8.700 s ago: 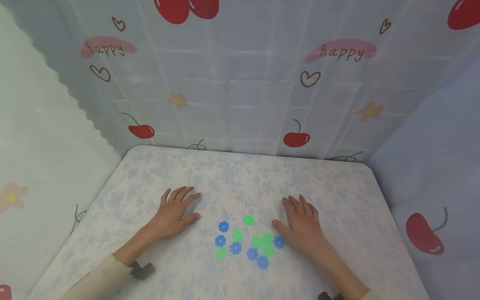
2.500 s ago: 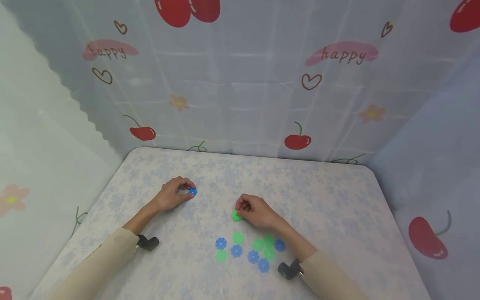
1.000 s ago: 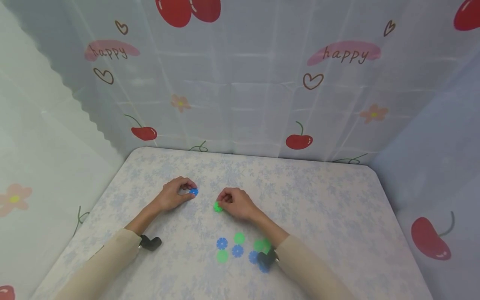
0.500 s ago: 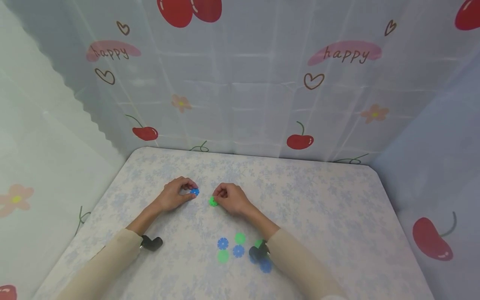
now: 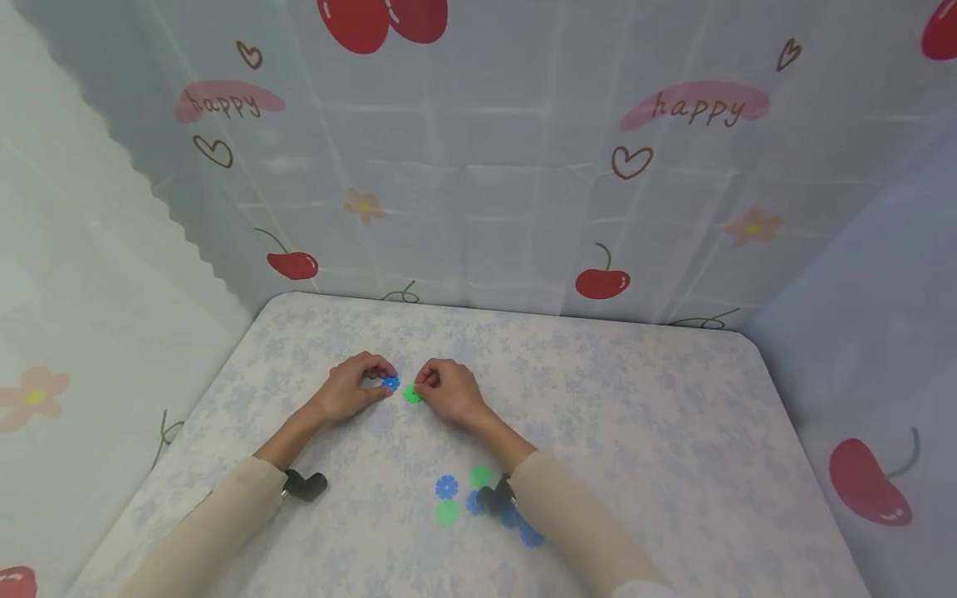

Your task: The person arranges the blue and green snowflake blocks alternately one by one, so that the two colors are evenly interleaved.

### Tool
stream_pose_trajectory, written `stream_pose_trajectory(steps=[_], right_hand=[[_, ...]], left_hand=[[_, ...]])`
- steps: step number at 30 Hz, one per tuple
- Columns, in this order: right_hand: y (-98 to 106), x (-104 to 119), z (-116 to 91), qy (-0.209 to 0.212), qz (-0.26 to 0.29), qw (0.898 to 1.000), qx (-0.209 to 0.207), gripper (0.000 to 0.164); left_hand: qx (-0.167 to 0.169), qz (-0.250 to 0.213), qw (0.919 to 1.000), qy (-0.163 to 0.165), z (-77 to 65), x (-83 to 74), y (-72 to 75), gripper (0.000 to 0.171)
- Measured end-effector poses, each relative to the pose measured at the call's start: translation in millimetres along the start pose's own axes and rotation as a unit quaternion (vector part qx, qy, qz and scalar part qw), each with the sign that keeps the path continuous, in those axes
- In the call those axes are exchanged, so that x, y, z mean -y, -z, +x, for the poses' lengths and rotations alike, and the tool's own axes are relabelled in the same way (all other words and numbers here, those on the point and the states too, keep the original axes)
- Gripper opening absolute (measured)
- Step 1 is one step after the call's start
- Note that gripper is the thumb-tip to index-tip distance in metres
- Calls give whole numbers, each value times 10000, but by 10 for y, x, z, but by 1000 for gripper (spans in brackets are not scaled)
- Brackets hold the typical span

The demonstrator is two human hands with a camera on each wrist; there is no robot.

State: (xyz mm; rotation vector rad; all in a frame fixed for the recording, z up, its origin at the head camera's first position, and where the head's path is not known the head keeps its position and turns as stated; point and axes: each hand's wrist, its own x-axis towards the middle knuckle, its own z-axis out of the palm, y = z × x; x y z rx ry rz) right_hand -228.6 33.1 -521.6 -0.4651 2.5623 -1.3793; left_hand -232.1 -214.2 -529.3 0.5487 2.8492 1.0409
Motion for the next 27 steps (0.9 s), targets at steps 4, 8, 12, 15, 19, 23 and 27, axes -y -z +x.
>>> stream_pose_trajectory(steps=[4, 8, 12, 15, 19, 23, 27], right_hand=[[-41, 34, 71, 18, -150, 9999, -67, 7], [-73, 51, 144, 101, -371, 9992, -100, 7], [-86, 50, 208, 186, -642, 9977, -83, 6], [-78, 42, 227, 215, -830, 9963, -34, 7], [-74, 34, 223, 228, -1011, 9946, 101, 11], [-78, 41, 196, 299, -1185, 9920, 313, 21], [-92, 47, 178, 379, -1335, 9897, 357, 23]], left_hand=[[8, -18, 10000, -22, 4, -2, 5, 21], [-10, -19, 10000, 13, 3, -5, 4, 22], [-16, 35, 10000, 36, 6, 3, -3, 22], [-15, 64, 10000, 22, 13, 7, -13, 21], [12, 38, 10000, 4, 19, 15, -12, 21], [59, 1, 10000, 29, 25, 32, -13, 21], [75, -26, 10000, -11, 38, 32, -1, 20]])
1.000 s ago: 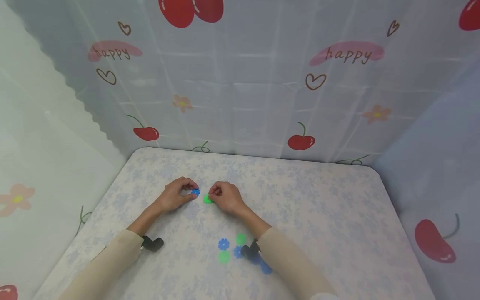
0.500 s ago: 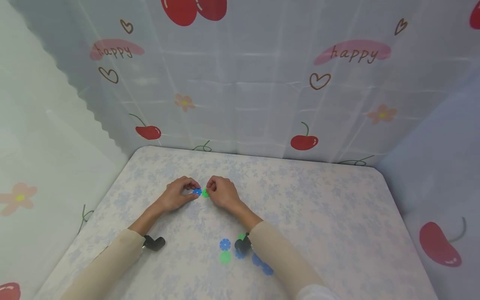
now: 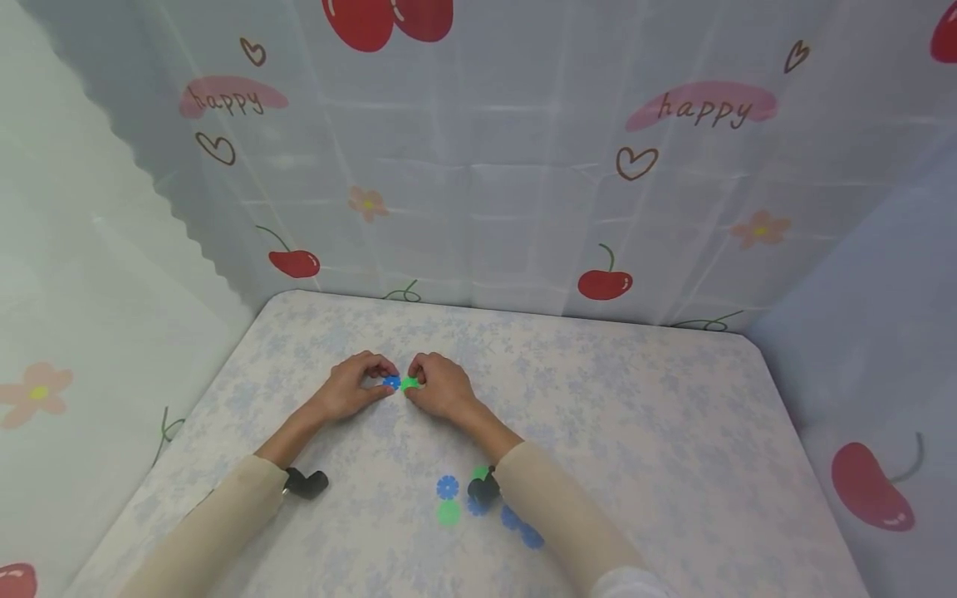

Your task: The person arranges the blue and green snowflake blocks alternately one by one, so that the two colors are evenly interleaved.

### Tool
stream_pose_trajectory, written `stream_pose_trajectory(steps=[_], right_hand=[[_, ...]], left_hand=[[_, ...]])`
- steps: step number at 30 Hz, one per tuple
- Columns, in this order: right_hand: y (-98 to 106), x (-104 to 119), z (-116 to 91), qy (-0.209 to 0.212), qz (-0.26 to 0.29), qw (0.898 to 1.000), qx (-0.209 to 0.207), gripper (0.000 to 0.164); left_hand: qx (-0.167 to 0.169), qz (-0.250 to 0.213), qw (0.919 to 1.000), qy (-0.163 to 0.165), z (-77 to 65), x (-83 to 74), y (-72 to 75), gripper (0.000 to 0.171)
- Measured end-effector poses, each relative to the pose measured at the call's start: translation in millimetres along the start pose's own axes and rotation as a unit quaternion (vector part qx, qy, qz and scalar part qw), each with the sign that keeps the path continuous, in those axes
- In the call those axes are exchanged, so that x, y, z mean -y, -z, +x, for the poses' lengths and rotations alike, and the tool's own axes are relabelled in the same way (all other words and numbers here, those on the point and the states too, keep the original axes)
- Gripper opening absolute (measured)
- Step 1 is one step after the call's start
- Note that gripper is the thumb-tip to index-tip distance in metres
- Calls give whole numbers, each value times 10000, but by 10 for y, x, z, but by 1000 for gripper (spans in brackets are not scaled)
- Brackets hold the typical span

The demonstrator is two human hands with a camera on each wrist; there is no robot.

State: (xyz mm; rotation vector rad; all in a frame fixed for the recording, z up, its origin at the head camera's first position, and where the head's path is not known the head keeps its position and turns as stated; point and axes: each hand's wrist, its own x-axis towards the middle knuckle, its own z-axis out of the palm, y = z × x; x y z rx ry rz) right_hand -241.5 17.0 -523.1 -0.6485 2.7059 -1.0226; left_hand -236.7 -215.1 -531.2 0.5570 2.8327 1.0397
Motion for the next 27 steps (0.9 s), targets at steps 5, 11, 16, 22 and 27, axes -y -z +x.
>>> stream_pose_trajectory(steps=[5, 11, 16, 22, 27], right_hand=[[-8, 15, -2, -10, -59, 10000, -39, 24], [0, 27, -13, -22, -30, 10000, -27, 24], [-9, 25, -22, 5, 15, 10000, -72, 24], [-16, 24, -33, -15, -51, 9999, -131, 24], [0, 23, -43, 38, -46, 10000, -77, 27]], left_hand=[[43, -15, 10000, -58, 2, -34, 21, 19], [43, -31, 10000, -54, 1, -29, 14, 19], [4, -84, 9999, -102, -4, -35, 11, 21], [47, -13, 9998, -185, 0, -41, 13, 21], [138, 120, 9997, -173, -5, -64, 28, 22]])
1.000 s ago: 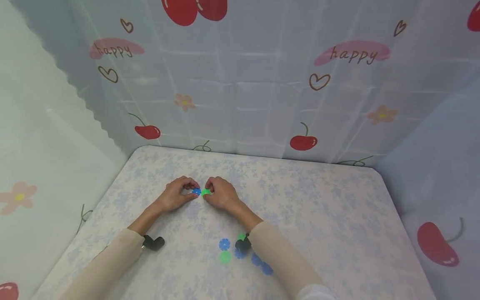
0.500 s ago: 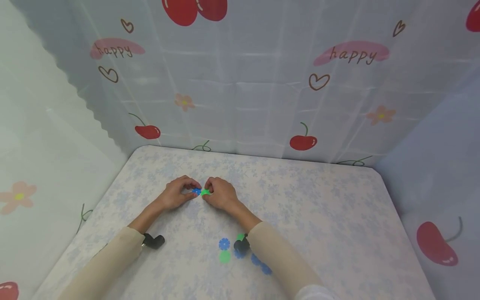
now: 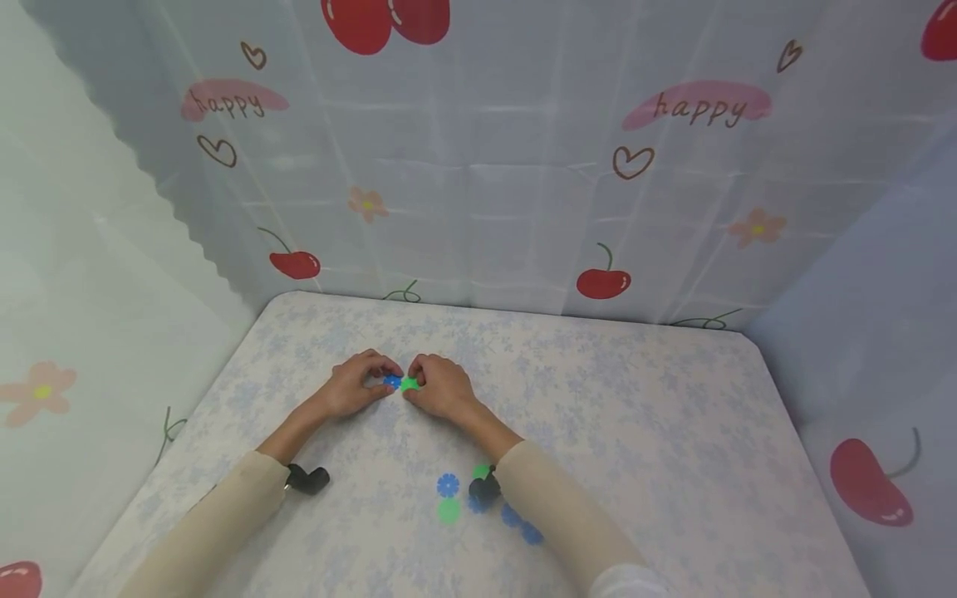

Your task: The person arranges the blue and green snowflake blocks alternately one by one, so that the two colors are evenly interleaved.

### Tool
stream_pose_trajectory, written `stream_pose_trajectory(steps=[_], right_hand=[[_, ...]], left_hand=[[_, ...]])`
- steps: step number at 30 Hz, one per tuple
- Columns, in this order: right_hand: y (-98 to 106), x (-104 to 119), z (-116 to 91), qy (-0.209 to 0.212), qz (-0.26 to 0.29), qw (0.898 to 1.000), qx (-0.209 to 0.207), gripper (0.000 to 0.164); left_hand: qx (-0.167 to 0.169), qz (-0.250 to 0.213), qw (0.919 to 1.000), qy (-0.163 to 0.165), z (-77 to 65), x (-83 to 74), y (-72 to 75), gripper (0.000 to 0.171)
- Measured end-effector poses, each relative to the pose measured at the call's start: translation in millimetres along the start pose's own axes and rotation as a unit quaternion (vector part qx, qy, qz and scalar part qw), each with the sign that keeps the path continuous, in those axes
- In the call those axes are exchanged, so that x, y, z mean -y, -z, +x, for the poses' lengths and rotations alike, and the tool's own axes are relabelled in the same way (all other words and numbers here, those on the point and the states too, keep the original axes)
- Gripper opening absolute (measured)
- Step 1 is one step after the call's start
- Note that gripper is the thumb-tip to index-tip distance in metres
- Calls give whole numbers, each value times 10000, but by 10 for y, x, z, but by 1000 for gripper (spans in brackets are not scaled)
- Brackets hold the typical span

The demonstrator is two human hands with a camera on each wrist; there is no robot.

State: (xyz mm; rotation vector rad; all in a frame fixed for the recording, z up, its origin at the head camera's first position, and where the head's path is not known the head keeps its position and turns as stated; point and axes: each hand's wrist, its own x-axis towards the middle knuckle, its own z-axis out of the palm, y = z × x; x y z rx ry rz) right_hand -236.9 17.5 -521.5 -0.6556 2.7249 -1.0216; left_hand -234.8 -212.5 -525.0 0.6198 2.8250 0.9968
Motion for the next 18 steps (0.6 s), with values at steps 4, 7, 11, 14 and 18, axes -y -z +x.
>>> stream_pose_trajectory(steps=[4, 7, 11, 14, 18], right_hand=[[29, -32, -31, 98, 330, 9994, 84, 34], [63, -75, -83, 199, 653, 9975, 160, 37], [124, -138, -194, 370, 877, 9948, 364, 34], [160, -174, -296, 501, 927, 9930, 532, 31], [187, -207, -430, 673, 955, 9905, 725, 28]], left_hand=[[31, 24, 10000, 25, -10, -11, 10, 22], [46, -9, 10000, 59, -14, -13, 13, 22], [64, -10, 9999, 110, -10, -2, 8, 25], [72, 9, 9999, 137, -7, -4, 1, 27], [67, 13, 9999, 141, -12, -3, -12, 29]])
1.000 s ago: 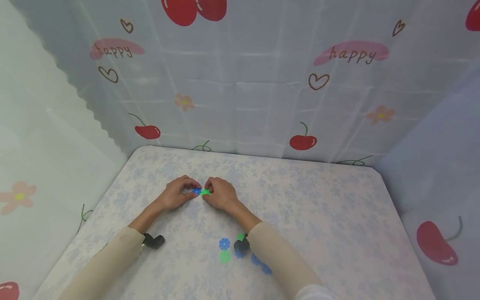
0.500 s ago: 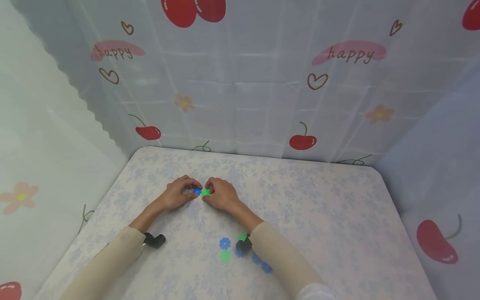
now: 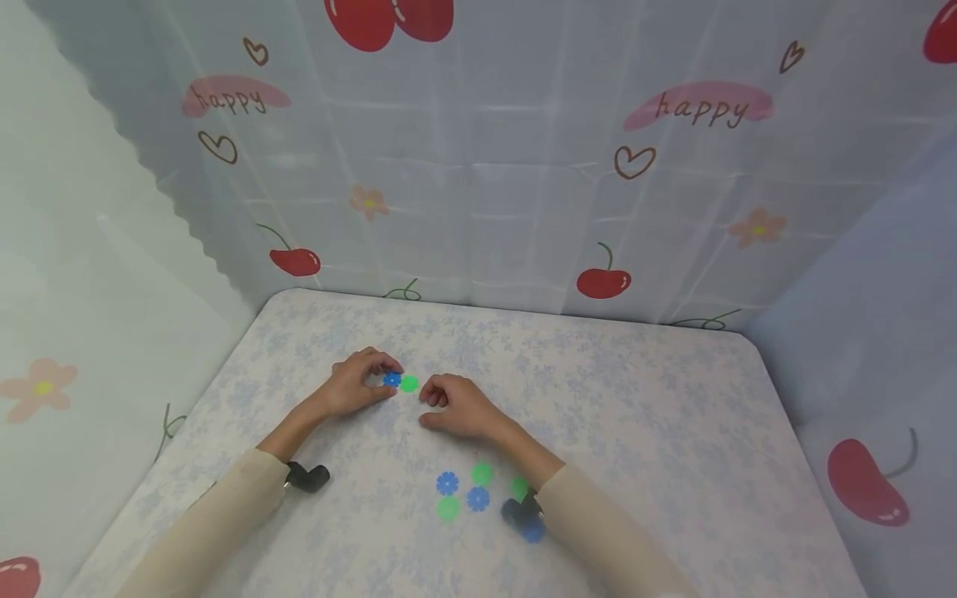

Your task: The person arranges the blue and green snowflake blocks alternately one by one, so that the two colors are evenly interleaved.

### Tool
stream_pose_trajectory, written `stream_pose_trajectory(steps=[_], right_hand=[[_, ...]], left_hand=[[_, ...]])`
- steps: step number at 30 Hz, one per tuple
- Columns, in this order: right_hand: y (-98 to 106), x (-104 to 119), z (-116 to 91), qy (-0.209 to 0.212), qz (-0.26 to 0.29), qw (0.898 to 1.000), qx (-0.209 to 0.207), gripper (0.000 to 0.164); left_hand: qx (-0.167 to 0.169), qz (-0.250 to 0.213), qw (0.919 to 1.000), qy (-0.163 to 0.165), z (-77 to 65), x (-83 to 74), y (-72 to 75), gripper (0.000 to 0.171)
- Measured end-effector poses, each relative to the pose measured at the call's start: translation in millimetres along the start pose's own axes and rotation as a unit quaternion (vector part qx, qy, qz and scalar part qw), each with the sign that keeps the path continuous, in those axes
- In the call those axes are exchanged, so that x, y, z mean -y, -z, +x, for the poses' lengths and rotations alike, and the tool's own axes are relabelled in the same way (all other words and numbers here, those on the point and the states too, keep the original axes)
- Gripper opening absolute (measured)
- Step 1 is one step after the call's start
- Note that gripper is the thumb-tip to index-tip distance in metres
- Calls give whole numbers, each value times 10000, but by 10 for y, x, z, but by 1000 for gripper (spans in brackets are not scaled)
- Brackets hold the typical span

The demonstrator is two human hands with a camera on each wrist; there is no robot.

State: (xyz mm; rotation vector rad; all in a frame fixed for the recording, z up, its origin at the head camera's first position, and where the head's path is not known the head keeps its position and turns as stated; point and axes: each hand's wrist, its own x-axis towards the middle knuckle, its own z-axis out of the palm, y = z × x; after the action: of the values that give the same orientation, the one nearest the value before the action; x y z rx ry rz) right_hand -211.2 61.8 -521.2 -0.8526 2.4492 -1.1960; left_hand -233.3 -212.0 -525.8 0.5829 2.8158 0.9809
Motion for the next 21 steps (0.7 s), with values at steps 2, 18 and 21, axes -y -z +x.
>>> stream_pose_trajectory(steps=[2, 18, 21], right_hand=[[1, -1, -69, 13, 33, 9999, 99, 27], [113, 65, -668, 370, -140, 9924, 1164, 16], [105, 51, -743, 437, -305, 9909, 1240, 20]], left_hand=[[22, 19, 10000, -3, 4, 0, -3, 30], [180, 248, 9994, -150, 66, -92, -43, 36], [130, 193, 9995, -223, 54, -123, -47, 34]])
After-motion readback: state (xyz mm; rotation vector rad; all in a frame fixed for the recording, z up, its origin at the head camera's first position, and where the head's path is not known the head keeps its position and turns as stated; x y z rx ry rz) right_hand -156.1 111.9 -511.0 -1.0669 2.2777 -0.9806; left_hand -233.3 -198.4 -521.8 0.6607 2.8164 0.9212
